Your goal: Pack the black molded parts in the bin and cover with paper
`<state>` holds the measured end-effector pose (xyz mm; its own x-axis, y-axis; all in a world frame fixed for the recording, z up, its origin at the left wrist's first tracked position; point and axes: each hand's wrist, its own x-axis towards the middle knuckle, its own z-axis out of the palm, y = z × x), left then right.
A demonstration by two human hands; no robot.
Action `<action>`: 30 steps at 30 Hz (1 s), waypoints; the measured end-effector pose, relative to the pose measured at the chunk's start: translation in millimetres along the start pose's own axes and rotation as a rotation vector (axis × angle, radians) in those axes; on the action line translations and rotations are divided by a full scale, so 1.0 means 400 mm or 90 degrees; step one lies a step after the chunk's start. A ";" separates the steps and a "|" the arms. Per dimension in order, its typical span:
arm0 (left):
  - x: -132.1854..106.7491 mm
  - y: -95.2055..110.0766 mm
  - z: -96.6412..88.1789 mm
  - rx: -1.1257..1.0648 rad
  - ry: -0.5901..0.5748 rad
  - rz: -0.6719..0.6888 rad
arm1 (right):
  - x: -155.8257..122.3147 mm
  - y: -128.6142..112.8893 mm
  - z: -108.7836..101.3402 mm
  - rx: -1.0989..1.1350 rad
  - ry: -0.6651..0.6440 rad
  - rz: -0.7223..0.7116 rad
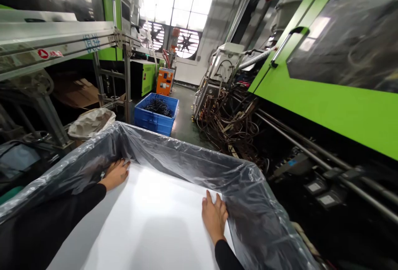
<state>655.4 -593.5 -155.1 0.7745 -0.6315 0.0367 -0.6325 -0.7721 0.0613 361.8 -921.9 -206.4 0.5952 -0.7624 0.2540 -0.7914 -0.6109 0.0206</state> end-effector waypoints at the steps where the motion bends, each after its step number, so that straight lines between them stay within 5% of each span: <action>1: 0.006 0.006 -0.017 -0.001 -0.024 -0.004 | -0.001 -0.002 0.000 -0.001 0.002 -0.001; 6: 0.027 0.060 -0.156 -0.043 -0.215 0.065 | 0.000 -0.010 0.001 0.003 0.005 0.011; 9: -0.031 0.075 -0.273 -0.097 -0.283 0.155 | 0.002 -0.011 0.009 0.003 -0.004 0.010; 13: -0.207 0.009 -0.468 -0.191 -0.299 0.238 | -0.002 -0.018 0.010 0.019 -0.005 0.015; 15: -0.322 -0.060 -0.557 -0.276 -0.232 0.272 | 0.002 -0.024 -0.014 0.043 -0.001 0.005; 17: -0.442 -0.146 -0.612 -0.346 -0.124 0.218 | 0.014 -0.038 -0.058 0.074 -0.003 -0.035; 20: -0.607 -0.267 -0.607 -0.575 -0.093 -0.010 | 0.014 -0.103 -0.153 0.132 -0.003 -0.167; 23: -0.725 -0.315 -0.524 -0.958 -0.137 -0.143 | -0.073 -0.253 -0.259 0.223 -0.046 -0.394; 27: -0.801 -0.250 -0.409 -1.264 -0.066 -0.211 | -0.360 -0.522 -0.368 0.359 -0.179 -0.774; 30: -0.820 -0.195 -0.366 -1.414 -0.018 -0.245 | -0.570 -0.672 -0.384 0.400 -0.238 -0.949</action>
<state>452.3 -315.8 -25.7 0.8055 -0.5345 -0.2558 0.5255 0.4450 0.7251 417.3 -551.3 -121.2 0.8004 0.5836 0.1369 0.5873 -0.7176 -0.3744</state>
